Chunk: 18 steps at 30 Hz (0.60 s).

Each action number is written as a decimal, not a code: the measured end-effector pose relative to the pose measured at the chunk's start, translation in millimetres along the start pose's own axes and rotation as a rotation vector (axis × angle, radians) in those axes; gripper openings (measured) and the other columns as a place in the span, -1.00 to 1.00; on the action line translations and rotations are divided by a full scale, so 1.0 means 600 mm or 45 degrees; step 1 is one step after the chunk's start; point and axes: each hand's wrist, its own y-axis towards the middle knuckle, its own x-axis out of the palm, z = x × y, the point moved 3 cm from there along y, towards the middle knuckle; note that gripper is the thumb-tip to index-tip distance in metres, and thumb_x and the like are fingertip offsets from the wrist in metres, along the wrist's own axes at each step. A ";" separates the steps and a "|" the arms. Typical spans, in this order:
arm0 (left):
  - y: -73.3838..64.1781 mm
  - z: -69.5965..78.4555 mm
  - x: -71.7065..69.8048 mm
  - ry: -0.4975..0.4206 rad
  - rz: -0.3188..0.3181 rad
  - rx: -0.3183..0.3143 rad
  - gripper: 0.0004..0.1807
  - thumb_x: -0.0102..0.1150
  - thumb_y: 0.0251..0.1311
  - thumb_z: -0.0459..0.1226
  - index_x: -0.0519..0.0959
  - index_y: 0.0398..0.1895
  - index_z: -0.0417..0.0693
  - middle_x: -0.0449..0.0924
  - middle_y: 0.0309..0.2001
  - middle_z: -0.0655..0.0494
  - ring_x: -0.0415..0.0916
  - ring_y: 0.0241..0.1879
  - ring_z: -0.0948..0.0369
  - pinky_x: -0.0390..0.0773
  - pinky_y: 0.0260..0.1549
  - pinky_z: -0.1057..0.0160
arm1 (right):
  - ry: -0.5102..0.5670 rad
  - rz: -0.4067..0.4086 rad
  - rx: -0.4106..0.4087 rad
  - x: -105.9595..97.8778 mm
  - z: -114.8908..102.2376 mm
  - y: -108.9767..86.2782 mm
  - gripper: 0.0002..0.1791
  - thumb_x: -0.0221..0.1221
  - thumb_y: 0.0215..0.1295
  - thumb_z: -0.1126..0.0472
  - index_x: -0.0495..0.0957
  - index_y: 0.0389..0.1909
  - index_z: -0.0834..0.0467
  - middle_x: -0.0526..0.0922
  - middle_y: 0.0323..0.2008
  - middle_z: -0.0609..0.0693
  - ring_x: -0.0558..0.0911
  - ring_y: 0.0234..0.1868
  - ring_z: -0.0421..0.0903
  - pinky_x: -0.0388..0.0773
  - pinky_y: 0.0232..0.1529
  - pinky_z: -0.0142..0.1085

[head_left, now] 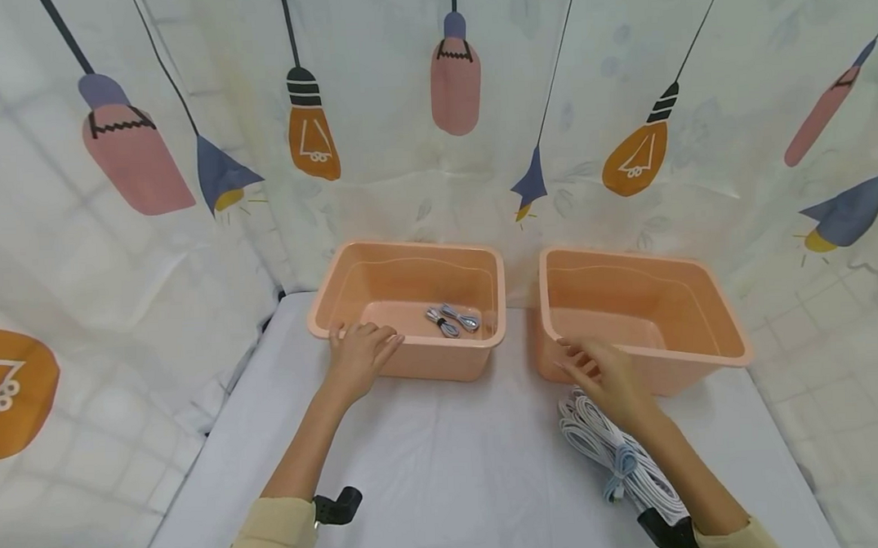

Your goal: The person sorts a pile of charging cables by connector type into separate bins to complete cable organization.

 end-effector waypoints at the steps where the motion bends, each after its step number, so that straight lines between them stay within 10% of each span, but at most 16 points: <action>1: 0.000 0.000 0.000 0.001 0.000 0.000 -0.57 0.01 0.60 0.03 0.72 0.09 -0.06 0.73 0.04 -0.08 0.53 0.20 -0.16 -0.02 0.41 -0.48 | -0.014 0.009 -0.014 0.001 0.003 -0.006 -0.65 0.40 0.32 0.37 0.66 0.11 0.28 0.76 -0.19 0.07 0.74 -0.23 0.00 0.74 -0.29 -0.21; 18: -0.003 0.001 -0.002 0.025 -0.016 -0.001 -0.55 -0.03 0.62 0.04 0.71 0.12 -0.05 0.72 0.08 -0.08 0.51 0.22 -0.14 0.00 0.41 -0.47 | -0.008 0.031 -0.036 0.013 0.061 -0.098 -0.63 0.44 0.20 0.45 0.68 0.02 0.16 0.77 -0.15 0.03 0.69 -0.24 -0.12 0.69 -0.28 -0.23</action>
